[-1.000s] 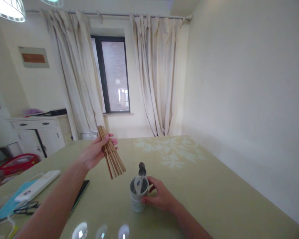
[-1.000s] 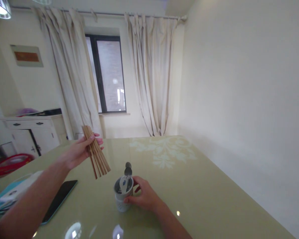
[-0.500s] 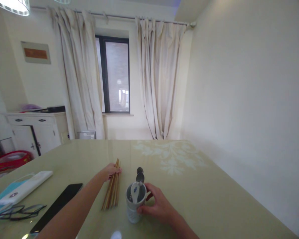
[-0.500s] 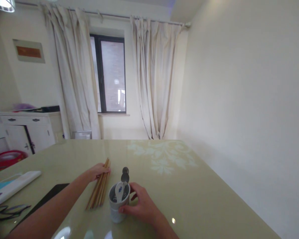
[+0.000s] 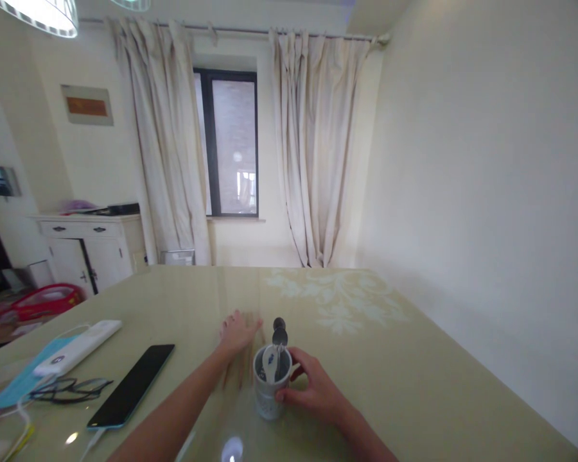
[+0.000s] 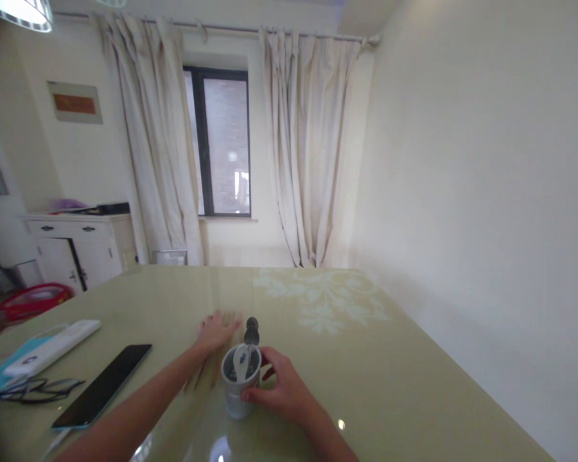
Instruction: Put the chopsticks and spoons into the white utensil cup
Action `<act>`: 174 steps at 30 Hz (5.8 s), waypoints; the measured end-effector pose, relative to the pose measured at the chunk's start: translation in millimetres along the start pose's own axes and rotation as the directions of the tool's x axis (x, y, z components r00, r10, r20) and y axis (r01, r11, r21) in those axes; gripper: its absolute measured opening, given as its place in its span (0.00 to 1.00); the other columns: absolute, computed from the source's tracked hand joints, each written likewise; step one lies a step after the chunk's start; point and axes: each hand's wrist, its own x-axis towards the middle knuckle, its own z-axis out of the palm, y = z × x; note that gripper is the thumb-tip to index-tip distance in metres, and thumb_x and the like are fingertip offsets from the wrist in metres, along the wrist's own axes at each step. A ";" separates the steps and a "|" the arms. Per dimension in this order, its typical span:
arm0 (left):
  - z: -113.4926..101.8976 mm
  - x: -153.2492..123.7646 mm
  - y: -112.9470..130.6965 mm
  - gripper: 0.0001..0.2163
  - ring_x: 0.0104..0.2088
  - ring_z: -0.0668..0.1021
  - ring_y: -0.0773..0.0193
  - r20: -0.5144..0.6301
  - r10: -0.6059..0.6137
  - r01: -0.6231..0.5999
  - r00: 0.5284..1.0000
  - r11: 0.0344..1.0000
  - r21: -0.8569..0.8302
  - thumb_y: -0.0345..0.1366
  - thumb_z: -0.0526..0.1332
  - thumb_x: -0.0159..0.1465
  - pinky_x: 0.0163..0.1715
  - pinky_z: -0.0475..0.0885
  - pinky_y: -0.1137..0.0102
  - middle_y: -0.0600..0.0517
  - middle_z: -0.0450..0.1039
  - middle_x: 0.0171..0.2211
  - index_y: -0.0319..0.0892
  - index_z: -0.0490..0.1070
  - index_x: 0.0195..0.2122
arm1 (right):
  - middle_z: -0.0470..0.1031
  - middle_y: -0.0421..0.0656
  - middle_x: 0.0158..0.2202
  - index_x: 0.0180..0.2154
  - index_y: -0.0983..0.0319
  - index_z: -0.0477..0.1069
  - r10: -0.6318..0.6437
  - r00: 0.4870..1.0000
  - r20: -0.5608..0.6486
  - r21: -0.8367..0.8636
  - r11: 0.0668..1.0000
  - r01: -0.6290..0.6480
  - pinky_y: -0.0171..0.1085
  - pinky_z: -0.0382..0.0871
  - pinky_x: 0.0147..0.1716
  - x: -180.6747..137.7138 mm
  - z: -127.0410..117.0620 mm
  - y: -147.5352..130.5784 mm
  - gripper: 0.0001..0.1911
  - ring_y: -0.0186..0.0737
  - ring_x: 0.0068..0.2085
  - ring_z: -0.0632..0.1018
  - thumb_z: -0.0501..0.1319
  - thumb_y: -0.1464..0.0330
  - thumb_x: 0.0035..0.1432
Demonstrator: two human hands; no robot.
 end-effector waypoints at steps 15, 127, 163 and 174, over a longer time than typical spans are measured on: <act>7.6 -18.6 -9.2 0.35 0.78 0.49 0.33 0.156 0.264 -0.300 0.952 0.905 0.302 0.46 0.51 0.69 0.70 0.36 0.30 0.41 0.47 0.79 0.46 0.54 0.77 | 0.81 0.51 0.58 0.60 0.56 0.77 -0.016 1.000 0.016 -0.051 0.999 0.017 0.48 0.78 0.48 -1.0 -0.6 -3.9 0.39 0.58 0.52 0.81 0.79 0.53 0.48; -119.5 -76.4 26.0 0.22 0.36 0.81 0.58 -0.341 0.292 -0.449 0.894 0.571 -0.688 0.61 0.65 0.61 0.39 0.77 0.64 0.52 0.79 0.35 0.46 0.71 0.40 | 0.82 0.51 0.57 0.59 0.57 0.77 -0.010 1.000 0.004 -0.033 0.999 0.010 0.47 0.78 0.48 -3.6 -0.1 -4.6 0.39 0.55 0.53 0.81 0.79 0.50 0.49; -68.6 -23.3 -31.2 0.17 0.39 0.83 0.58 -0.229 0.194 -0.260 0.954 0.916 -0.307 0.44 0.51 0.72 0.44 0.77 0.64 0.47 0.84 0.42 0.43 0.76 0.50 | 0.81 0.51 0.57 0.61 0.57 0.74 -0.081 0.995 -0.050 -0.134 0.988 0.073 0.45 0.75 0.49 1.6 -7.0 -5.4 0.32 0.54 0.53 0.80 0.74 0.61 0.56; 11.5 -111.5 48.3 0.25 0.58 0.78 0.48 -0.373 0.497 -0.620 0.783 0.580 -0.528 0.50 0.65 0.68 0.59 0.74 0.53 0.40 0.75 0.58 0.44 0.70 0.62 | 0.82 0.51 0.51 0.59 0.58 0.76 -0.038 0.975 -0.220 -0.134 0.991 0.008 0.45 0.80 0.43 3.1 -8.4 -4.0 0.22 0.50 0.46 0.84 0.66 0.57 0.66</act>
